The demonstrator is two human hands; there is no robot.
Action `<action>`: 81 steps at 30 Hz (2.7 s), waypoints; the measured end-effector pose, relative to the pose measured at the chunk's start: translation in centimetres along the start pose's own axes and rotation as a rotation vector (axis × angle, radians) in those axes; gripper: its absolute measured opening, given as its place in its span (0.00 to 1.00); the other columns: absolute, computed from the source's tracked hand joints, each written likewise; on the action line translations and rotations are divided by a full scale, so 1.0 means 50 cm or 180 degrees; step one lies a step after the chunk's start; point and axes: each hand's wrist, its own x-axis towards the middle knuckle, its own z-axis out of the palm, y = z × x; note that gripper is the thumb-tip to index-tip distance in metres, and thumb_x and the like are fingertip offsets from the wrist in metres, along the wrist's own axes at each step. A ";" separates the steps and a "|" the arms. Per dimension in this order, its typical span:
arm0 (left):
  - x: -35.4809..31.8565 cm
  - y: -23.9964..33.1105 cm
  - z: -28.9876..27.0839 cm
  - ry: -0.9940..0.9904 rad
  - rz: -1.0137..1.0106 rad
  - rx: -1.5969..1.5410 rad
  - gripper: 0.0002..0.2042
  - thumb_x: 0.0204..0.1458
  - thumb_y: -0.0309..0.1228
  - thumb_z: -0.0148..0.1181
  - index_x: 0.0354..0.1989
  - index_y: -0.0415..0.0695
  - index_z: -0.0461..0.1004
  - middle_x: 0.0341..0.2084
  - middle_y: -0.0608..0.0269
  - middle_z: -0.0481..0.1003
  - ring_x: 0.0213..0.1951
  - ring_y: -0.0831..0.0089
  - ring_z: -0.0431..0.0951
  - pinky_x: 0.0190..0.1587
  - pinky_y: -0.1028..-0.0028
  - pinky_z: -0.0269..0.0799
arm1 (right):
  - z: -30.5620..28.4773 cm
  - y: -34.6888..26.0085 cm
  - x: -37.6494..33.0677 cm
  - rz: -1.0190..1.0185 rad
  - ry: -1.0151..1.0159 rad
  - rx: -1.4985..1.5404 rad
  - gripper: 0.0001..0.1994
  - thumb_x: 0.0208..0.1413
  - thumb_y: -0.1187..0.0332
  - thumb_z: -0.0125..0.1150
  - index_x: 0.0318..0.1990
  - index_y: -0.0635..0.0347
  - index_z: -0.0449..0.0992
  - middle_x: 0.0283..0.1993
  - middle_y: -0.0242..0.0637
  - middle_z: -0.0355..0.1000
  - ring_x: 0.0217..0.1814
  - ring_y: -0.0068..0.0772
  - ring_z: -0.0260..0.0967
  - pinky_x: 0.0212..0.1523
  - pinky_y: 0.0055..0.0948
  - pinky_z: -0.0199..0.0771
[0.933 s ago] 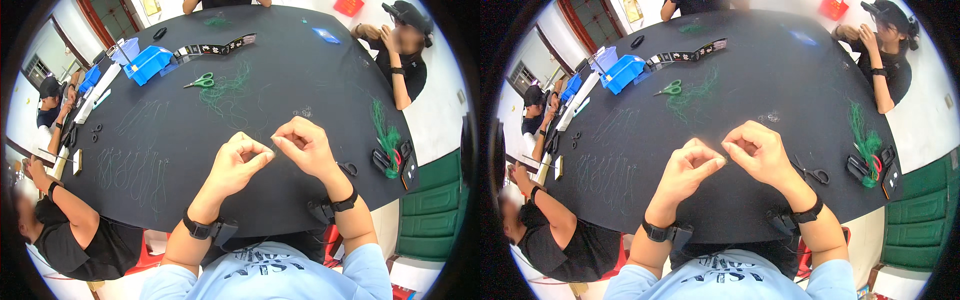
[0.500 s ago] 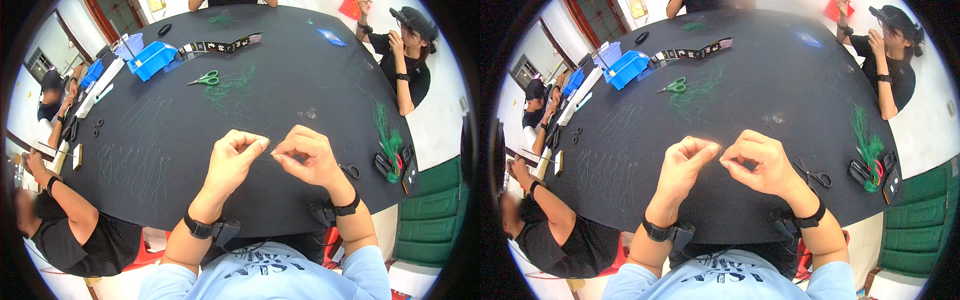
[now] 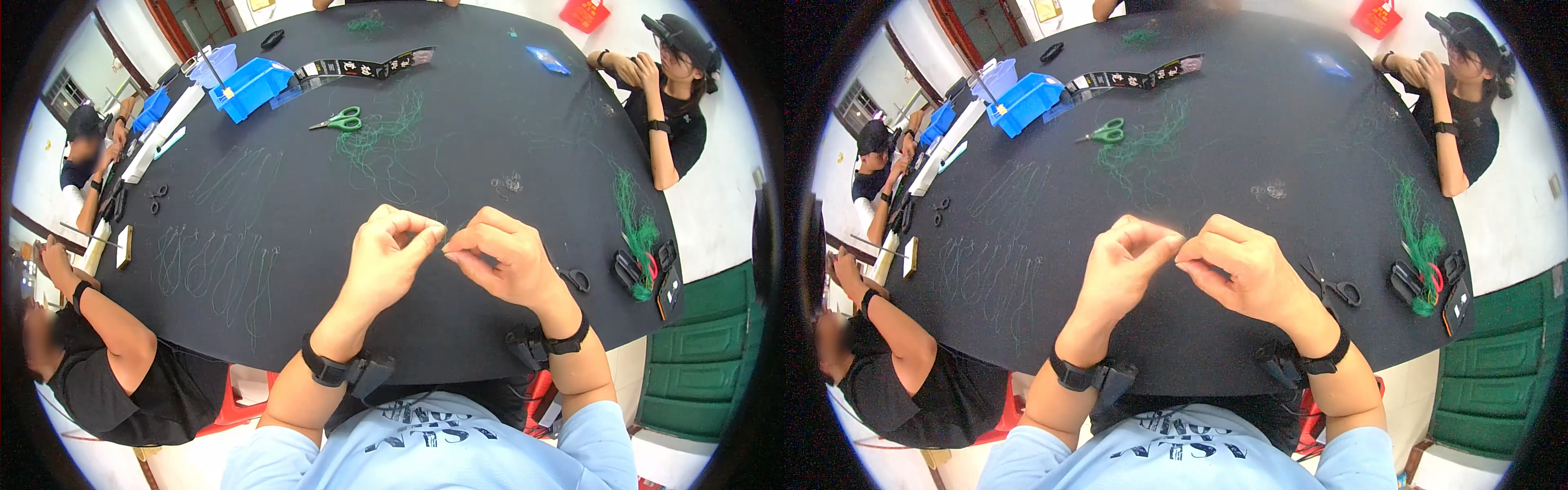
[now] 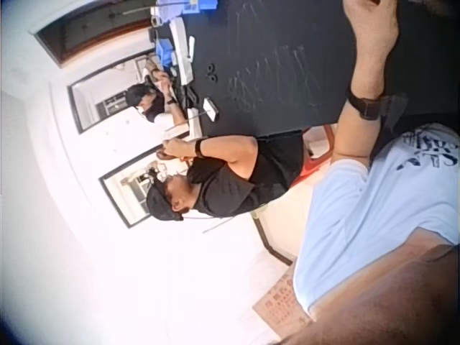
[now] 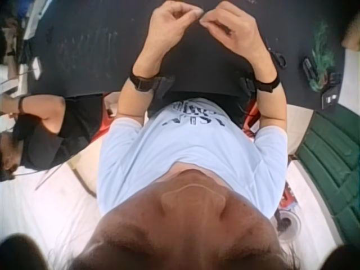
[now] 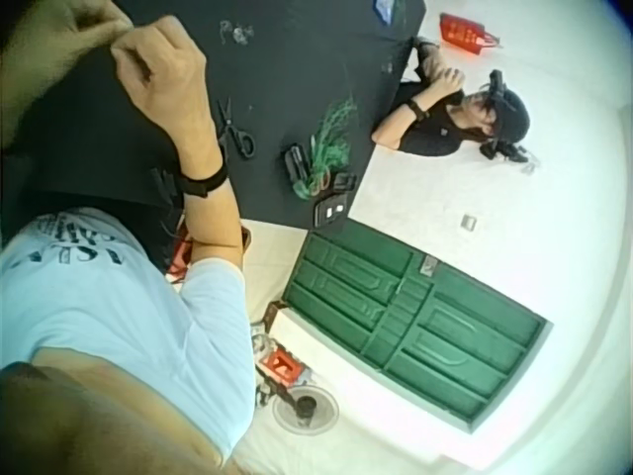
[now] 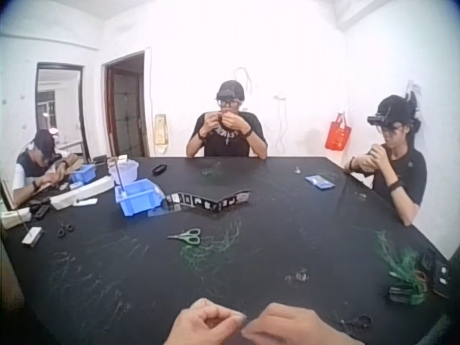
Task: The person threads small weights and beads onto thin green fishing line by hand, carefully sliding the components into place along the wire. After several pieces are added, the person lays the line onto the table to join the other partially assembled rigs.
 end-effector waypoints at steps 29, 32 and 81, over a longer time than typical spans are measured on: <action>0.001 -0.001 0.014 0.0316 0.1120 0.1218 0.05 0.45 0.26 0.65 0.30 0.41 0.79 0.26 0.62 0.71 0.31 0.72 0.70 0.34 0.74 0.66 | 0.006 -0.003 -0.004 0.0038 -0.0004 -0.0014 0.05 0.43 0.77 0.62 0.30 0.61 0.73 0.27 0.35 0.66 0.26 0.30 0.67 0.24 0.27 0.66; -0.004 0.007 0.025 0.0081 0.1334 0.1363 0.05 0.42 0.24 0.64 0.30 0.41 0.78 0.25 0.61 0.69 0.31 0.70 0.70 0.34 0.73 0.66 | -0.008 0.006 0.003 0.0060 0.0242 -0.0191 0.05 0.45 0.77 0.61 0.30 0.62 0.72 0.26 0.36 0.66 0.27 0.31 0.67 0.25 0.27 0.67; 0.006 -0.009 0.012 0.0306 0.0624 0.0552 0.05 0.52 0.28 0.61 0.30 0.39 0.77 0.28 0.67 0.72 0.33 0.78 0.71 0.38 0.78 0.67 | -0.014 0.025 -0.004 0.1462 0.0547 0.1562 0.03 0.52 0.73 0.59 0.29 0.63 0.74 0.28 0.27 0.68 0.27 0.14 0.63 0.29 0.17 0.64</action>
